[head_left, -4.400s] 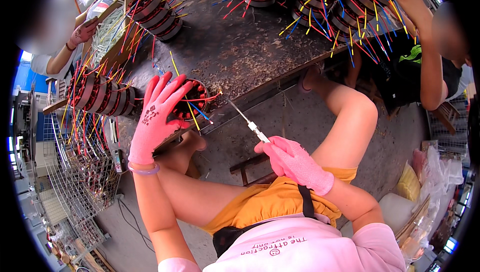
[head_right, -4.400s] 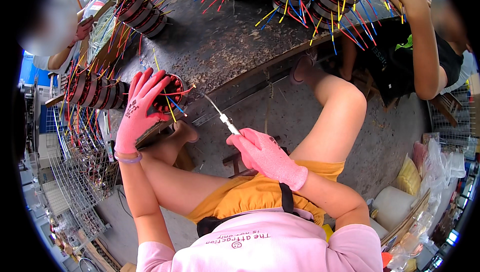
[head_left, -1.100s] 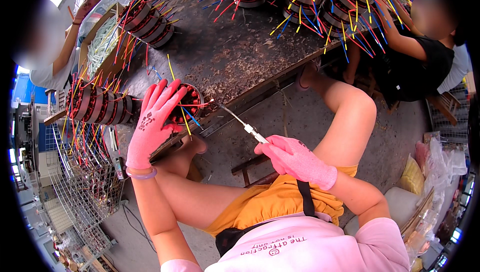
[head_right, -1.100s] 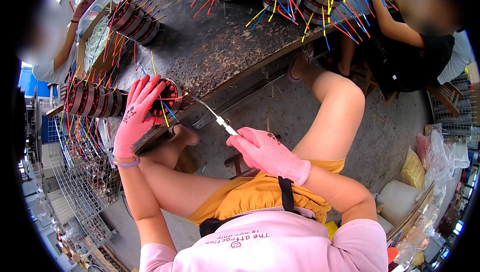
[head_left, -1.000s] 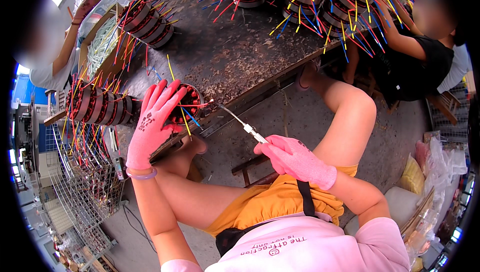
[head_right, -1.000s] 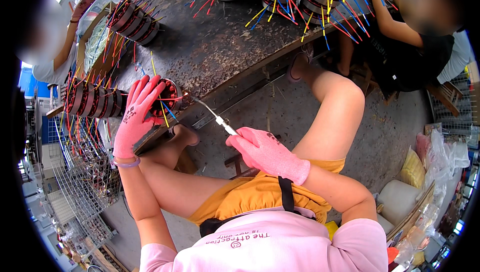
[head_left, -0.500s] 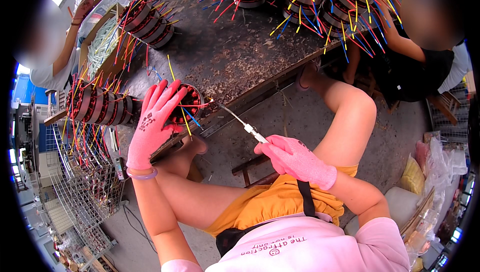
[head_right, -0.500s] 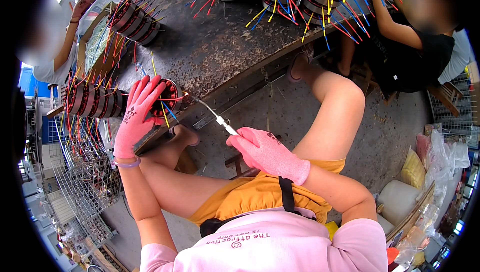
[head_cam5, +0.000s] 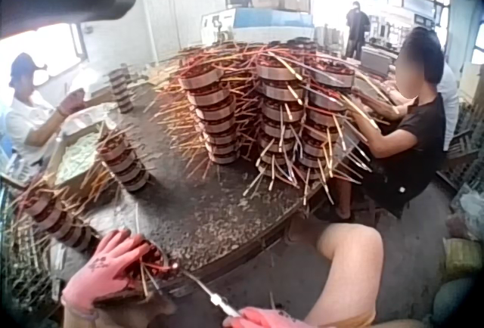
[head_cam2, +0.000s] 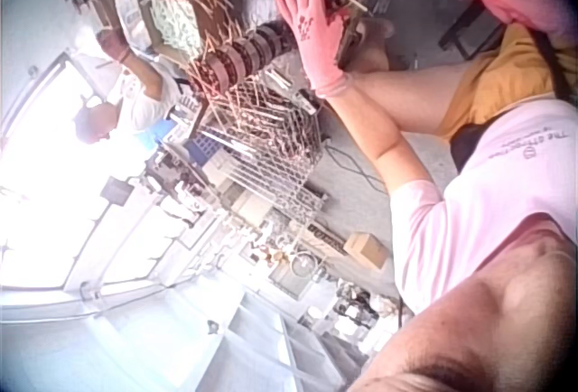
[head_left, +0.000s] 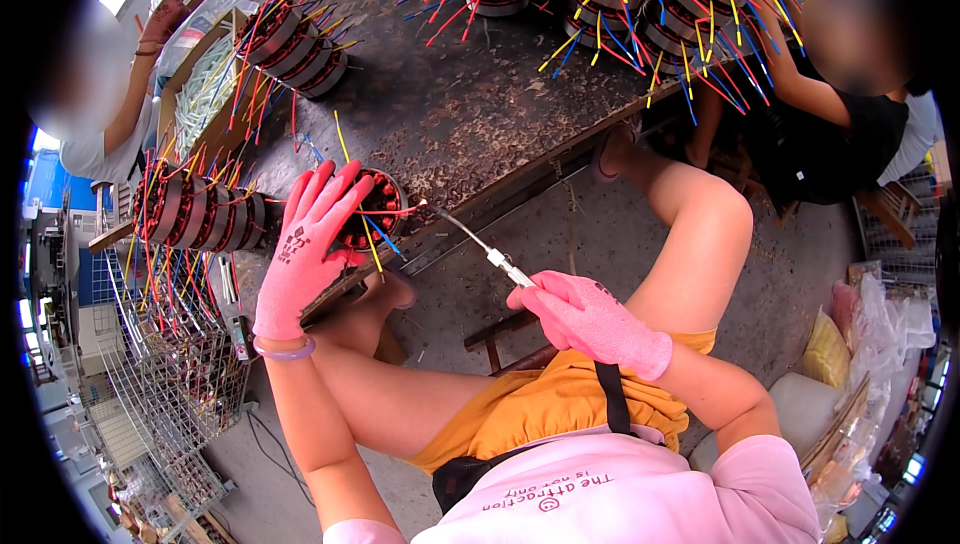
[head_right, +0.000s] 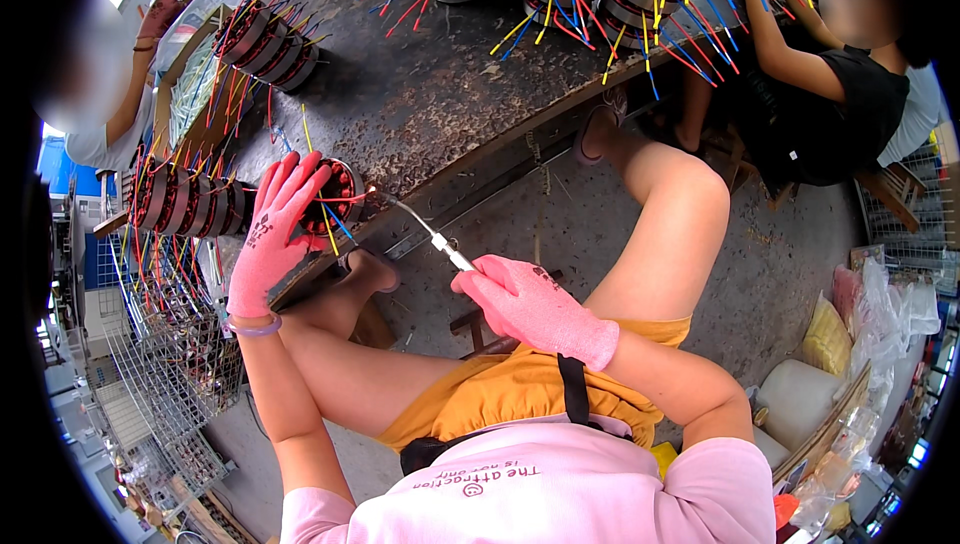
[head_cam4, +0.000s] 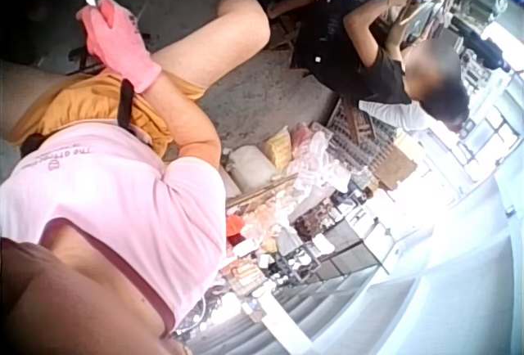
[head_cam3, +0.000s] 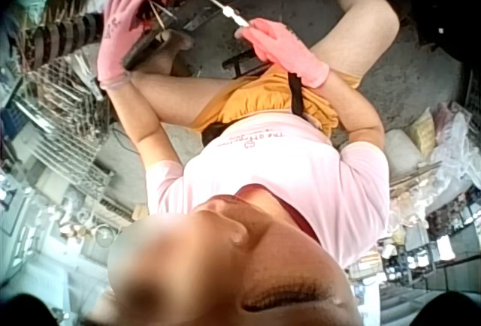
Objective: The person uses a small lighter or heating tool to apply heat to the ends of colored wires protruding from a circular electrical component, repeating the process for multiple wires on the same component.
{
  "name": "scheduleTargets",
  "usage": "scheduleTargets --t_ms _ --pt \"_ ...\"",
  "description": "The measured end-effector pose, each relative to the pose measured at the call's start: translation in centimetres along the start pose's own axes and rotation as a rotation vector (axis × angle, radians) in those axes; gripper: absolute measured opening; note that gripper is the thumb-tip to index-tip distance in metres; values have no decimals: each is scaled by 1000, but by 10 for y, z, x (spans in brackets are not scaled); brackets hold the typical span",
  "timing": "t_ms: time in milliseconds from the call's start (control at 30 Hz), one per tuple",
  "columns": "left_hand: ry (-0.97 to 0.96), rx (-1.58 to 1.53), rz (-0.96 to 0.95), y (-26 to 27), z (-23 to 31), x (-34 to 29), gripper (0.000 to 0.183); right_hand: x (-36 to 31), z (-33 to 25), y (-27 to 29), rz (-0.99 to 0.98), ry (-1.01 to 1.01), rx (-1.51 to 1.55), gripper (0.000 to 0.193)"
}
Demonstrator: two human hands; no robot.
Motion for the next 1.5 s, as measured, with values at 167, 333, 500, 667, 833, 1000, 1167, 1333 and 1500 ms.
scheduleTargets --t_ms 167,333,500,667,833,1000,1167,1333,1500 --pt "-2 7 1 0 -1 0 89 1 3 0 -4 22 23 31" --pt "-7 12 2 0 -1 0 89 3 5 0 7 33 -15 31" --pt "-15 13 3 -1 -2 -1 89 2 6 0 10 17 4 32" --pt "-17 6 5 0 0 0 89 1 3 1 20 9 -16 32" --pt "-25 -10 17 2 0 1 88 -1 6 3 0 1 84 32" --pt "-20 -39 54 6 2 1 93 -5 6 6 17 7 69 32" --pt "99 -48 64 2 9 0 104 -8 12 10 16 -42 119 31" --pt "5 37 37 0 13 3 106 -6 15 12 7 -9 121 30" --pt "-24 77 33 3 19 8 105 -5 20 18 -15 32 113 29"
Point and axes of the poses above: each hand's wrist, its own x-axis towards the middle knuckle, its own y-axis out of the back of the hand, z = x × y, the point moved 4 cm from there along x, towards the middle knuckle, and after that the axes turned 5 degrees about -x, right-handed, at the moved point
